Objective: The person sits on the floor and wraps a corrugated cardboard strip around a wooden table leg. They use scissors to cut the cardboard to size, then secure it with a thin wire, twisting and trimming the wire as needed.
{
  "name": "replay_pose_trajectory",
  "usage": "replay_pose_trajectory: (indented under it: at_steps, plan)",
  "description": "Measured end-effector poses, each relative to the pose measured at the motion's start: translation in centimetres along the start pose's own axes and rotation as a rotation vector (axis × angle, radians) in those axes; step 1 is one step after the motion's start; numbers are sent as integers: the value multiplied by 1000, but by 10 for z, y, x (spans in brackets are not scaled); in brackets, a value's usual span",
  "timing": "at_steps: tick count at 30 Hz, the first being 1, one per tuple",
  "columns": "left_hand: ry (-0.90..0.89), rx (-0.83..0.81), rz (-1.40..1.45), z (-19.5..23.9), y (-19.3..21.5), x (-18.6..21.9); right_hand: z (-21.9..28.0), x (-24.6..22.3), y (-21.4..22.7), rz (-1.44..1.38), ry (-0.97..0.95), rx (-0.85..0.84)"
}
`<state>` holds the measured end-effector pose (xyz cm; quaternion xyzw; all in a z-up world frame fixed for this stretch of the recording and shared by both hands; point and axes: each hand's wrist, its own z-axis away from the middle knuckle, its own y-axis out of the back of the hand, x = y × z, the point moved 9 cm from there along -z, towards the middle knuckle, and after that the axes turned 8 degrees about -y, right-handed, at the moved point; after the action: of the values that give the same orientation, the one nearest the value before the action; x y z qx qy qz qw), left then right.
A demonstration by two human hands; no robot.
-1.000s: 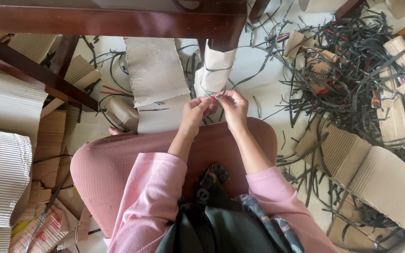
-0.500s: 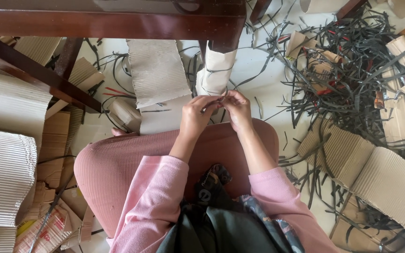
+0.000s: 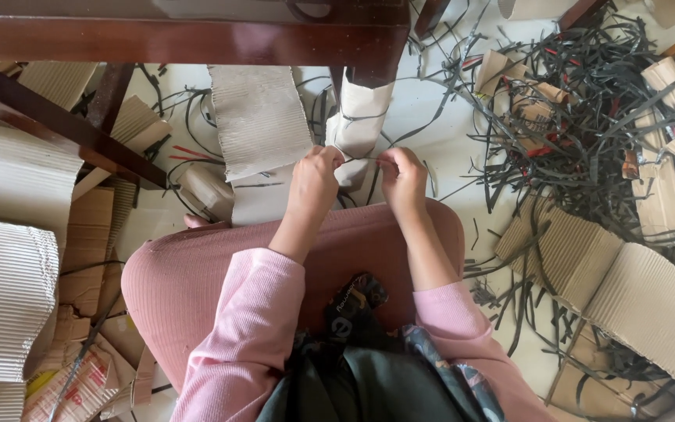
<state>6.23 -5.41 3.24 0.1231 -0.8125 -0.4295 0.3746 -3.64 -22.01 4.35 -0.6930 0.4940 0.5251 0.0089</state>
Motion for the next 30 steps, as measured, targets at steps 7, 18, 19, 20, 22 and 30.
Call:
replay_pose_trajectory:
  at_steps: [7, 18, 19, 20, 22, 30]
  plan:
    - [-3, -53, 317, -3, 1, 3, -7, -10, 2, 2, -6, -33]
    - [715, 272, 1511, 47, -108, -45, -21, 14, -3, 10, -70, -60]
    - [713, 269, 1509, 46, -114, -48, -23, 18, -4, 8, -72, -57]
    - [737, 304, 1547, 49, -121, -51, -23, 21, -6, 21, -72, -61]
    - [776, 332, 1579, 56, -138, -61, -26, 28, -15, 35, -86, -71]
    - [204, 201, 760, 26, -14, -10, -19, 50, -14, 12, -285, -154]
